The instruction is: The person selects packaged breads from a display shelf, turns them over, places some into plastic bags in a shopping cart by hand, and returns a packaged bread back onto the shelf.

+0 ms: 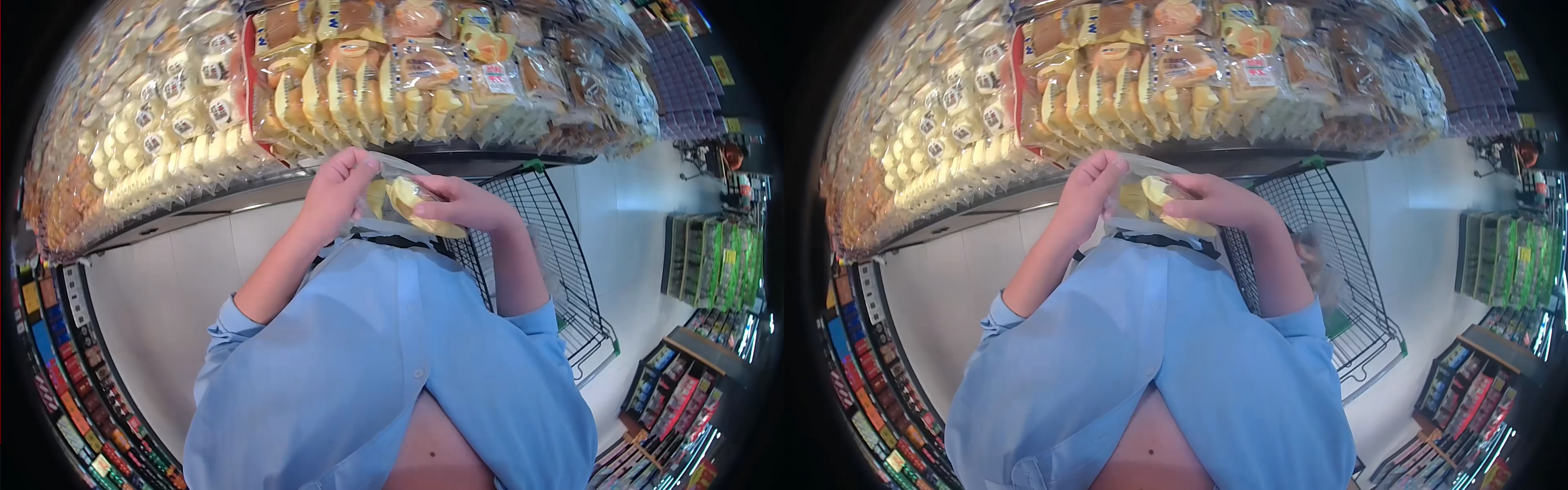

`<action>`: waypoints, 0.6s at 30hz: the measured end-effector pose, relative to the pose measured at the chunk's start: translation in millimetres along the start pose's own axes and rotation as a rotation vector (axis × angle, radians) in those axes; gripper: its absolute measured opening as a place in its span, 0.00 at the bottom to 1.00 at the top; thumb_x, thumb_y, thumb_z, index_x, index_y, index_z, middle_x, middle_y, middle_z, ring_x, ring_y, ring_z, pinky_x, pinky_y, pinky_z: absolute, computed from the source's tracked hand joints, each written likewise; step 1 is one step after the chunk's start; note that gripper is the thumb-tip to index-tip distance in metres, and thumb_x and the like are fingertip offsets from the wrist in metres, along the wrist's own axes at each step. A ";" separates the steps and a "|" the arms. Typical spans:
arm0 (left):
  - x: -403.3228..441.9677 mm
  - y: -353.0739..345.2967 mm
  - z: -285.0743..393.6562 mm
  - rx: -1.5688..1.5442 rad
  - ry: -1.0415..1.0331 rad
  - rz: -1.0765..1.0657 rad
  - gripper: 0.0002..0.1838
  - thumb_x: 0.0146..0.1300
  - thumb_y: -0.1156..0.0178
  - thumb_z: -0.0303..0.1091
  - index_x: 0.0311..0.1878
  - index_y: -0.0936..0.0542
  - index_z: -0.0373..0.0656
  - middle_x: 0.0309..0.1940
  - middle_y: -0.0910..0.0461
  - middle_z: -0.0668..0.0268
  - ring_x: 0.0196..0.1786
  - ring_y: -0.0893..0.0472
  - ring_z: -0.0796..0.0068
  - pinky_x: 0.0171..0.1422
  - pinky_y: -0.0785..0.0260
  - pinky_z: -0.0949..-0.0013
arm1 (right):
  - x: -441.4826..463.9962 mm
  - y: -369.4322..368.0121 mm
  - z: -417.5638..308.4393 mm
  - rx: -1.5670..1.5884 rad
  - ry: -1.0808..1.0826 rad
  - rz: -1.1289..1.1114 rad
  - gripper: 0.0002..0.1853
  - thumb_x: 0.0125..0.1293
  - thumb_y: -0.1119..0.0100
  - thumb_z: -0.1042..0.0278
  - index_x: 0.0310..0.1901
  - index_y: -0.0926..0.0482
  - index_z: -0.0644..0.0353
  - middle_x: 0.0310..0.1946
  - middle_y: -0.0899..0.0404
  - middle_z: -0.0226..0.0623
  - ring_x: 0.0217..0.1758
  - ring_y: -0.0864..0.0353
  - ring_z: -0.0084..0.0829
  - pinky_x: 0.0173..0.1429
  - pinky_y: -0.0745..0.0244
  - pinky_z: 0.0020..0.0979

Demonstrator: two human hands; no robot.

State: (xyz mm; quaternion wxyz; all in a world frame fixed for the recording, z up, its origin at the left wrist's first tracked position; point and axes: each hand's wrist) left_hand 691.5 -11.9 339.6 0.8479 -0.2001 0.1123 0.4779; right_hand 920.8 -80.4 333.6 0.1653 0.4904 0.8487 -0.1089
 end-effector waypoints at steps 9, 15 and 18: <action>10.5 -60.8 -13.9 0.244 -0.004 -0.149 0.07 0.73 0.45 0.37 0.42 0.24 0.43 0.20 0.28 0.78 0.17 0.34 0.91 0.19 0.43 0.81 | 19.7 -19.7 55.0 -0.268 -0.178 0.438 0.30 0.64 0.41 0.45 0.55 0.23 0.67 0.53 0.20 0.54 0.56 0.19 0.44 0.59 0.26 0.40; 24.4 -64.6 -25.9 0.143 -0.023 -0.004 0.08 0.73 0.44 0.37 0.40 0.23 0.43 0.18 0.32 0.79 0.16 0.37 0.91 0.20 0.44 0.80 | 8.0 -14.1 83.0 -0.041 0.043 0.754 0.27 0.67 0.39 0.50 0.58 0.24 0.65 0.53 0.21 0.52 0.58 0.21 0.43 0.63 0.29 0.37; 27.9 -69.2 -26.5 0.157 -0.019 0.014 0.08 0.73 0.43 0.37 0.41 0.23 0.43 0.18 0.32 0.79 0.17 0.37 0.91 0.20 0.44 0.80 | -16.3 -10.1 80.3 -0.154 0.124 0.743 0.26 0.66 0.38 0.53 0.58 0.24 0.64 0.47 0.20 0.48 0.57 0.21 0.43 0.62 0.28 0.36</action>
Point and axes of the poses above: each hand's wrist, its own x-axis towards the middle knuckle, its own y-axis out of the back of the hand, z = x × y
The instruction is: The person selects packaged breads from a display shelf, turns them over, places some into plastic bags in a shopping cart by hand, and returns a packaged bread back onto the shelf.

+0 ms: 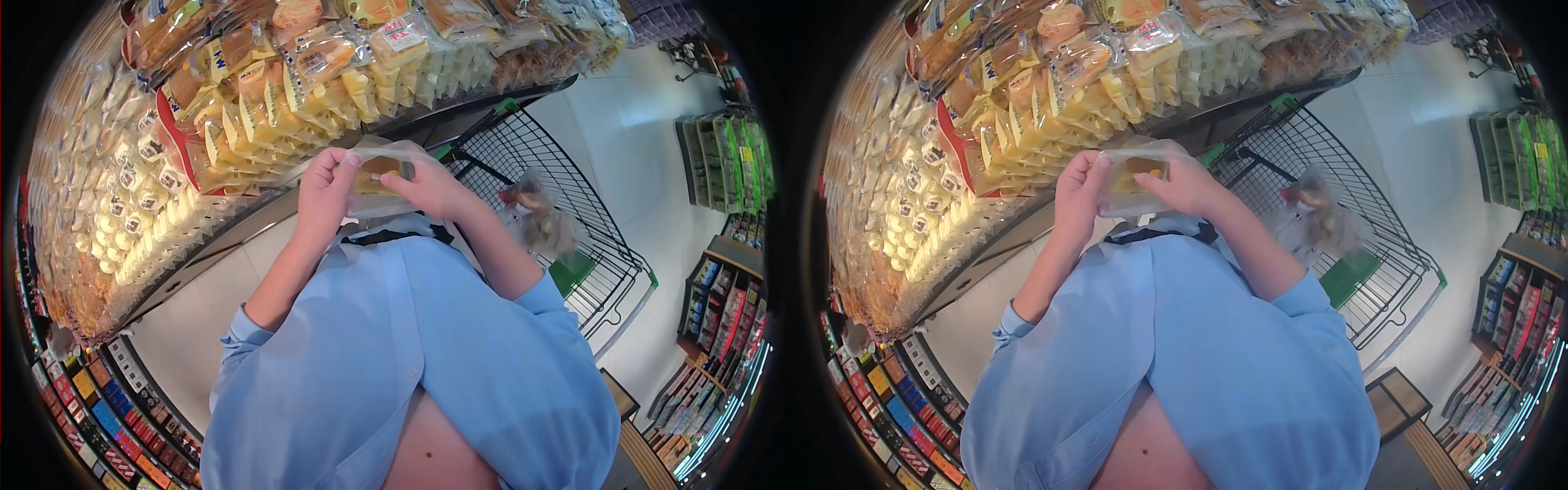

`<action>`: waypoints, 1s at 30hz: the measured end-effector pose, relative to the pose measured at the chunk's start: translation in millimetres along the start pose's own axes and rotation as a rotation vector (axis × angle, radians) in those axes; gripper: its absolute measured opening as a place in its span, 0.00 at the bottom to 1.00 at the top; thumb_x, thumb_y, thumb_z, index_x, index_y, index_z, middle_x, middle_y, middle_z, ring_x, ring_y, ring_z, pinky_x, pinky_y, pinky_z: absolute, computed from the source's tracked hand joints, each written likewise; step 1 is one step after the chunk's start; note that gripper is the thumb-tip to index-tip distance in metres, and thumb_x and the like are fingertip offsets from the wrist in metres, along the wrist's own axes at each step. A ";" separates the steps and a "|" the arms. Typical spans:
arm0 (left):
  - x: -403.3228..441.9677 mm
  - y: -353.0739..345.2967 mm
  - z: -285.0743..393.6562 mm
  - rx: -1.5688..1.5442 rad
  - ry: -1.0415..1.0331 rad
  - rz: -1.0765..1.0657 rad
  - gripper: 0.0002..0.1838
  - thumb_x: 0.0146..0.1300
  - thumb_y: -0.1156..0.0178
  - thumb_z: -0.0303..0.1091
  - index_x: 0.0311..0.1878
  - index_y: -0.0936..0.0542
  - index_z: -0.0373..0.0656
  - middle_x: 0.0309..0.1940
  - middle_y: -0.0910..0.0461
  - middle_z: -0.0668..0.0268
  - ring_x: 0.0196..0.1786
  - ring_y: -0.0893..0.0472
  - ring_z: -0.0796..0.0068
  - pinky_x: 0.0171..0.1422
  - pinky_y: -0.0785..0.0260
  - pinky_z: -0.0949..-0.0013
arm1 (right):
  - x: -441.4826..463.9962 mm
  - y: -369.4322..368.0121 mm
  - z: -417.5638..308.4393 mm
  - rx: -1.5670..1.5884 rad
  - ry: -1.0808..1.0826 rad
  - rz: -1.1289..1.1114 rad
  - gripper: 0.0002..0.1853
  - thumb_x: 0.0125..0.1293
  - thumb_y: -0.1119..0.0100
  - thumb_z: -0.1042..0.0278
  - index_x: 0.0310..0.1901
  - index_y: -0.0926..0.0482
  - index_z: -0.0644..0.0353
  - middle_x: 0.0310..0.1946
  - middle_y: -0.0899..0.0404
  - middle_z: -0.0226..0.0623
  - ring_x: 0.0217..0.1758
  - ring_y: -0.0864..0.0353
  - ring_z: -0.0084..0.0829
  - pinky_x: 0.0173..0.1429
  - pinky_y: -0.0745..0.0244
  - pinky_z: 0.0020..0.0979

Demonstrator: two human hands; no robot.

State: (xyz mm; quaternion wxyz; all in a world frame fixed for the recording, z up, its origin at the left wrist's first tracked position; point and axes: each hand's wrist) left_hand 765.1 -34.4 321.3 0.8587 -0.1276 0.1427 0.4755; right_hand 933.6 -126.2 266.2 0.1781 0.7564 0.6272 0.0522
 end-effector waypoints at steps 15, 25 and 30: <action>20.6 -104.3 59.4 0.050 0.012 -0.572 0.07 0.71 0.41 0.34 0.45 0.21 0.41 0.24 0.26 0.79 0.21 0.35 0.93 0.23 0.44 0.83 | -103.1 111.8 -2.1 -0.630 -0.082 0.451 0.17 0.62 0.32 0.62 0.49 0.21 0.60 0.32 0.28 0.28 0.33 0.28 0.19 0.38 0.30 0.25; 76.7 -182.5 34.2 0.721 -0.391 -0.669 0.21 0.61 0.41 0.25 0.59 0.26 0.40 0.25 0.38 0.72 0.30 0.34 0.80 0.39 0.34 0.73 | -141.0 120.2 42.0 0.485 -0.268 0.810 0.12 0.76 0.50 0.63 0.43 0.22 0.62 0.37 0.15 0.34 0.35 0.19 0.21 0.44 0.24 0.25; 133.7 -207.4 -53.2 0.897 -0.342 -0.560 0.20 0.62 0.40 0.32 0.57 0.23 0.41 0.27 0.25 0.64 0.33 0.23 0.73 0.42 0.29 0.67 | -139.5 123.3 96.5 0.639 -0.359 0.905 0.16 0.76 0.52 0.61 0.42 0.19 0.64 0.35 0.16 0.34 0.39 0.20 0.21 0.46 0.25 0.25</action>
Point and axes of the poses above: each hand's wrist, its own x-axis towards the middle knuckle, its own y-axis out of the back of the hand, z = x × y
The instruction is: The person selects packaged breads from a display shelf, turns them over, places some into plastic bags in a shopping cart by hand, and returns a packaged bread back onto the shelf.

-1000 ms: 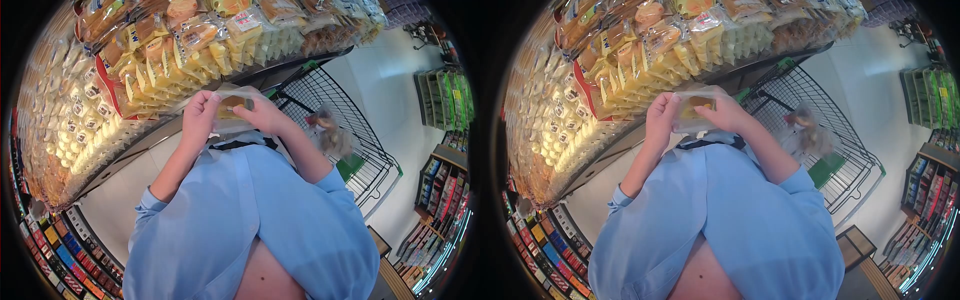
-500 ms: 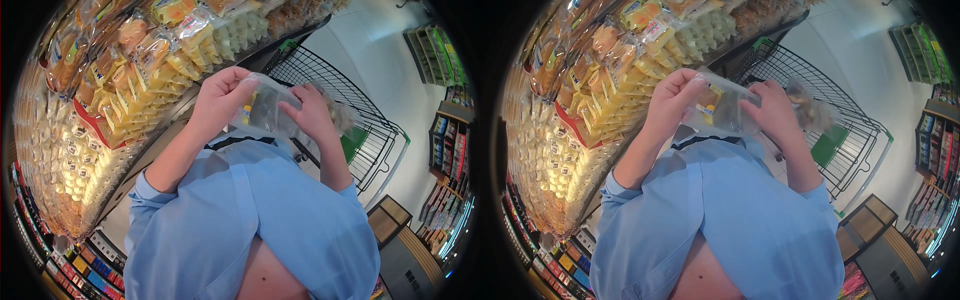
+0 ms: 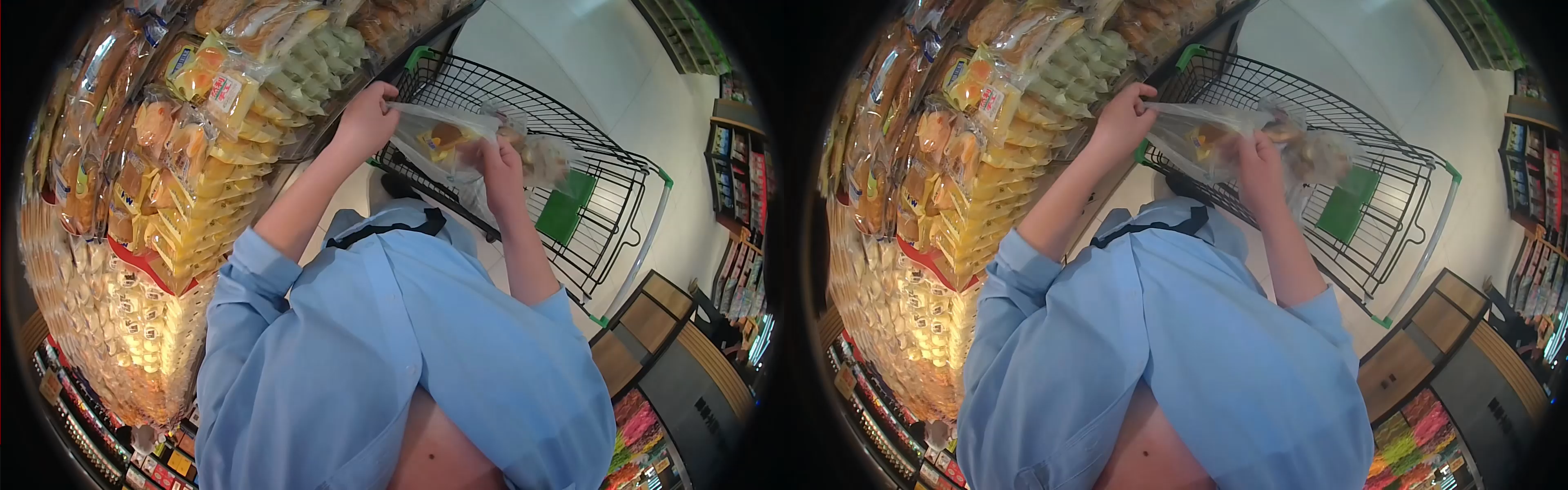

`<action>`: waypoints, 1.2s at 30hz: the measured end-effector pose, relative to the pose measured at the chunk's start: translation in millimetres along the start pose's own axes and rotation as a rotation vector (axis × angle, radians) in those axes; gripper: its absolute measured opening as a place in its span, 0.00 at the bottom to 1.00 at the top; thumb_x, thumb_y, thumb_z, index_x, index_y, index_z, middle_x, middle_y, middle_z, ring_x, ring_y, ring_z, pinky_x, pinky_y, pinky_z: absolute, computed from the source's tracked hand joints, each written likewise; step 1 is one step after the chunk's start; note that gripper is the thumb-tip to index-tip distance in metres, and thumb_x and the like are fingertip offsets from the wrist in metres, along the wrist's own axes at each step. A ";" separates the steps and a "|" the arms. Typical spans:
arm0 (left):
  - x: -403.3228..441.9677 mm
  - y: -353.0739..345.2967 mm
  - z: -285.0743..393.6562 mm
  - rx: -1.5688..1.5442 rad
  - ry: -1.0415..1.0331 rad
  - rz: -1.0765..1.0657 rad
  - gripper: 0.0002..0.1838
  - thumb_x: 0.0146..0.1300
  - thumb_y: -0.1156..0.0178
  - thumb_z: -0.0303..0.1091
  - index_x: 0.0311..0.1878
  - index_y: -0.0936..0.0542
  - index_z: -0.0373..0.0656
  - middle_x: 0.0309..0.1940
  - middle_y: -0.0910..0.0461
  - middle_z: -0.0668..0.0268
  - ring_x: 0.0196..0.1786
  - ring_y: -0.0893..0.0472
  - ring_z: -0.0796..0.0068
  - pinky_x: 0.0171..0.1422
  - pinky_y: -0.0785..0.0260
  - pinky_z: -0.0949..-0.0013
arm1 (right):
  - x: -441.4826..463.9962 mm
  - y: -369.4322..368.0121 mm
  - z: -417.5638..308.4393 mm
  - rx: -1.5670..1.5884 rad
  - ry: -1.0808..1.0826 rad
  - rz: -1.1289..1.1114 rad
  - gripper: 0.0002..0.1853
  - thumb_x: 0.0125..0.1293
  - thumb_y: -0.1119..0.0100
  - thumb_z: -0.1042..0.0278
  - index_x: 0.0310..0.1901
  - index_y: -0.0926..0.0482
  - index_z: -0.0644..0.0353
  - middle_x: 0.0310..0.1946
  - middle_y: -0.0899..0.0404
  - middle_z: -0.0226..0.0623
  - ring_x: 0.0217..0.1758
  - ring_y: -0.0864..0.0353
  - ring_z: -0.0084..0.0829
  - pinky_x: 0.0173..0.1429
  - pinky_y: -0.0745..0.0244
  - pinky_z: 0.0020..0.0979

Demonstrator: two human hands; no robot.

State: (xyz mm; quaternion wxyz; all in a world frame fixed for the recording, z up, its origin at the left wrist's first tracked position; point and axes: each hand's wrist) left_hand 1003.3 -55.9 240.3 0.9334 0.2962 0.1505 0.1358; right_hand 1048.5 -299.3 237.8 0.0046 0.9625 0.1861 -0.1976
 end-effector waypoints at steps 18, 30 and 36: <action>65.5 -109.1 -89.9 0.029 0.178 -0.039 0.11 0.65 0.42 0.38 0.42 0.19 0.39 0.34 0.16 0.54 0.41 0.16 0.54 0.48 0.25 0.58 | 48.5 23.9 146.8 0.389 -0.582 0.066 0.20 0.76 0.58 0.59 0.47 0.25 0.72 0.41 0.18 0.51 0.41 0.15 0.45 0.49 0.17 0.42; 43.5 -126.2 -112.9 0.360 0.044 -0.146 0.13 0.64 0.49 0.25 0.52 0.26 0.42 0.51 0.24 0.49 0.54 0.22 0.44 0.56 0.28 0.48 | 75.7 12.8 207.6 -0.258 -0.578 -0.300 0.21 0.70 0.46 0.51 0.37 0.17 0.64 0.29 0.19 0.36 0.32 0.21 0.27 0.39 0.25 0.29; 51.0 -118.7 -113.3 0.481 0.016 -0.102 0.13 0.63 0.48 0.27 0.51 0.26 0.42 0.50 0.24 0.51 0.53 0.22 0.44 0.56 0.28 0.47 | 73.0 21.5 198.1 -0.685 -0.471 -0.481 0.22 0.68 0.45 0.49 0.37 0.16 0.63 0.27 0.20 0.33 0.30 0.25 0.25 0.38 0.29 0.29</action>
Point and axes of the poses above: each hand's wrist, its own x-axis towards the middle knuckle, its own y-axis out of the back of the hand, z = x × y
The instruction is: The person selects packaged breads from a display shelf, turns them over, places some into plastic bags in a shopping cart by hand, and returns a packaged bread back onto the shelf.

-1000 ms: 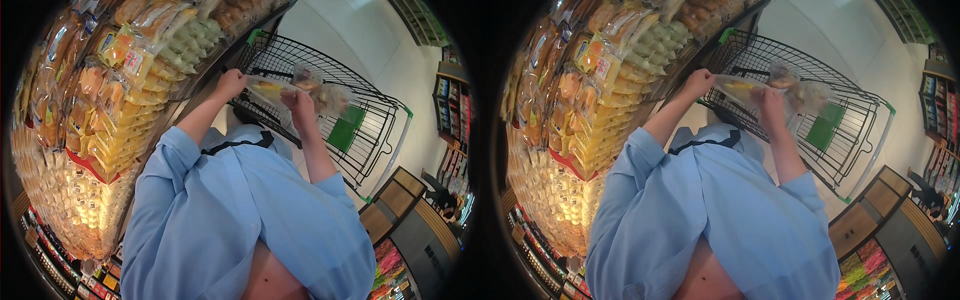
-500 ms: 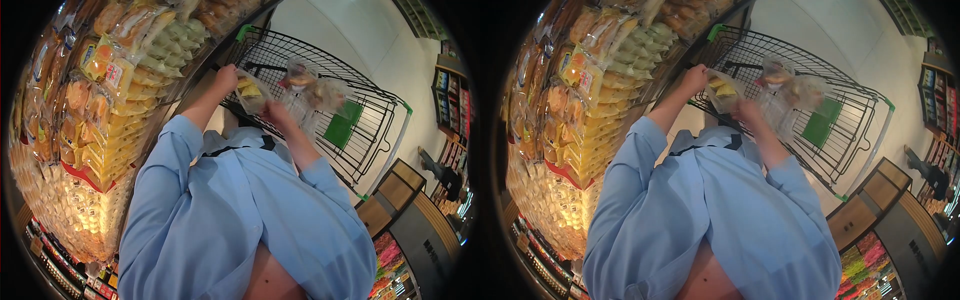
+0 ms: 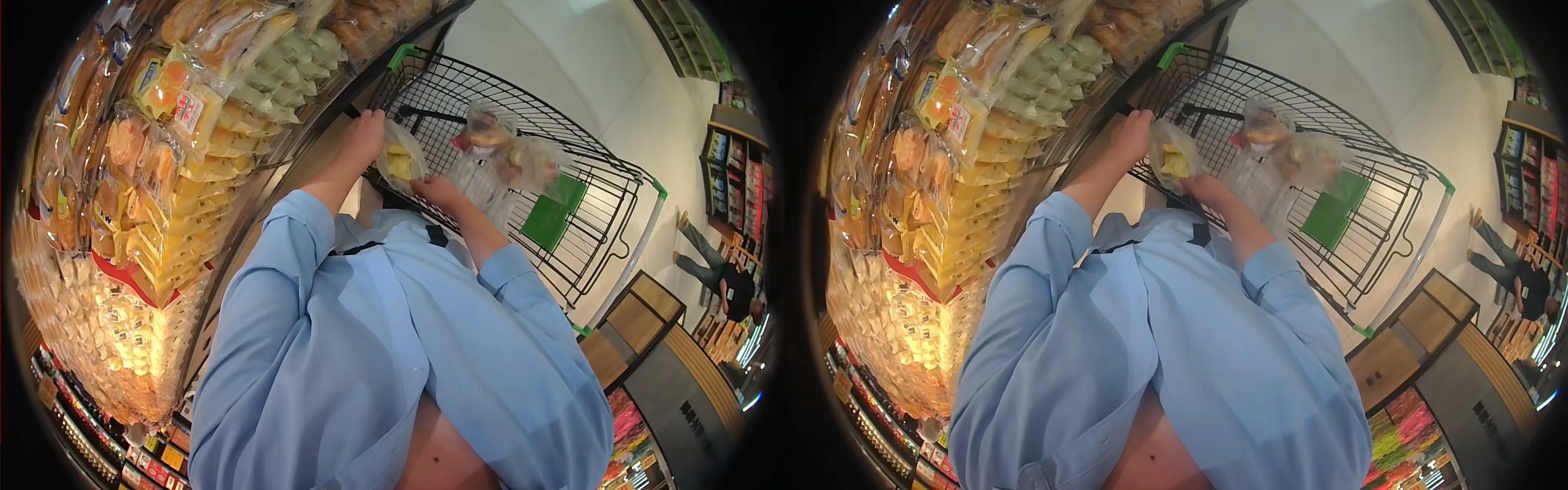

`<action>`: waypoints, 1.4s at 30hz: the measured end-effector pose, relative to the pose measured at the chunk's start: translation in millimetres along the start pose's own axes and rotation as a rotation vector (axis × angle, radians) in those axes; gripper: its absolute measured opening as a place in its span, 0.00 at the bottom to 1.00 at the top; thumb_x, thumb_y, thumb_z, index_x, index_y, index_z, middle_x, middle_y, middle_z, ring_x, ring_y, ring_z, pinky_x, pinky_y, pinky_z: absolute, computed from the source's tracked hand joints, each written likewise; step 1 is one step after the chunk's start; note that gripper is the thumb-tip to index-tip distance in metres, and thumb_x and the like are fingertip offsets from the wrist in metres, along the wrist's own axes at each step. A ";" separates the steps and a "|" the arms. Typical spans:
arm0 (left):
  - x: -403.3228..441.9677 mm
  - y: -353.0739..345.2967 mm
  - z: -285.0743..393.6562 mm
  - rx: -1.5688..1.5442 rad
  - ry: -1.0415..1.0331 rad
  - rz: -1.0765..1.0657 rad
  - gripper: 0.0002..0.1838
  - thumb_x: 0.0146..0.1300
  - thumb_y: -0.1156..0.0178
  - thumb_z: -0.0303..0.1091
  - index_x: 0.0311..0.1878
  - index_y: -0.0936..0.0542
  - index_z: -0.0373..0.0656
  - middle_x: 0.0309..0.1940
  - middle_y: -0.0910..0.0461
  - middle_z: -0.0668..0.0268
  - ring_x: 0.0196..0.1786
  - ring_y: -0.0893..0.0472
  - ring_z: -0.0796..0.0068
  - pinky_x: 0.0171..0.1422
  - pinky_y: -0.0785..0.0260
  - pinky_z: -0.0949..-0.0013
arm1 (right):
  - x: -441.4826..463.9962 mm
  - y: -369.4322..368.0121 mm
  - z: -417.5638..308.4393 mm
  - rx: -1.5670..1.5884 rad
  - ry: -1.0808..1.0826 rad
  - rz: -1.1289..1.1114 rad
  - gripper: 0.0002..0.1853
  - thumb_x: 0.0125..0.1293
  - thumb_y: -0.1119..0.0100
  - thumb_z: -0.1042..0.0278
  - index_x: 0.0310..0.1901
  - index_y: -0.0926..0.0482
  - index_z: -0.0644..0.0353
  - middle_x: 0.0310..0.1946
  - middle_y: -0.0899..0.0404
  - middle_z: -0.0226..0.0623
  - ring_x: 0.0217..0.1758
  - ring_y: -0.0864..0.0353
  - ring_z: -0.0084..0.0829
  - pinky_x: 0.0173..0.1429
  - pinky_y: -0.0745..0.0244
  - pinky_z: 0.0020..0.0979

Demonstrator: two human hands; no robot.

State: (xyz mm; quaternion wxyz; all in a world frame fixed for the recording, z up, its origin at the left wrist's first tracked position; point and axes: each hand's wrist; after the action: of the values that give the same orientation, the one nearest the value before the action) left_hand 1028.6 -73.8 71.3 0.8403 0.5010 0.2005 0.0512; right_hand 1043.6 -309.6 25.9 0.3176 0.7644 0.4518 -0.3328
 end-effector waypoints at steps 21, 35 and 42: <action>-42.6 -66.3 -3.1 -0.019 0.018 -0.400 0.18 0.64 0.45 0.41 0.53 0.18 0.45 0.49 0.19 0.51 0.56 0.20 0.51 0.60 0.28 0.51 | 24.3 -3.0 35.0 -0.053 -0.083 0.083 0.23 0.67 0.49 0.49 0.36 0.16 0.63 0.27 0.19 0.35 0.27 0.23 0.30 0.32 0.28 0.35; -70.2 -26.1 -9.2 0.028 -0.018 -0.100 0.14 0.61 0.46 0.35 0.43 0.16 0.41 0.47 0.20 0.52 0.54 0.21 0.50 0.58 0.28 0.52 | 1.4 -11.6 1.5 -0.224 -0.110 0.034 0.31 0.65 0.45 0.39 0.45 0.17 0.67 0.36 0.17 0.40 0.38 0.18 0.35 0.42 0.23 0.36; -115.6 16.2 -39.7 -0.480 -0.072 0.024 0.19 0.65 0.43 0.41 0.53 0.19 0.39 0.50 0.20 0.52 0.54 0.21 0.50 0.59 0.28 0.55 | -16.4 18.7 -28.4 -0.354 -0.211 0.067 0.41 0.59 0.45 0.26 0.44 0.16 0.68 0.36 0.15 0.42 0.37 0.16 0.37 0.44 0.19 0.35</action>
State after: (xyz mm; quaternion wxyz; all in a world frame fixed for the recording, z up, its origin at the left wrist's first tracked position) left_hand 909.4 -66.4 101.7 0.9412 0.2910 0.1464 0.0894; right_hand 1060.7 -302.5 58.7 0.5034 0.6721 0.4419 -0.3155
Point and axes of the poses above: each hand's wrist, its own x-axis towards the middle knuckle, its own y-axis out of the back of the hand, z = x × y
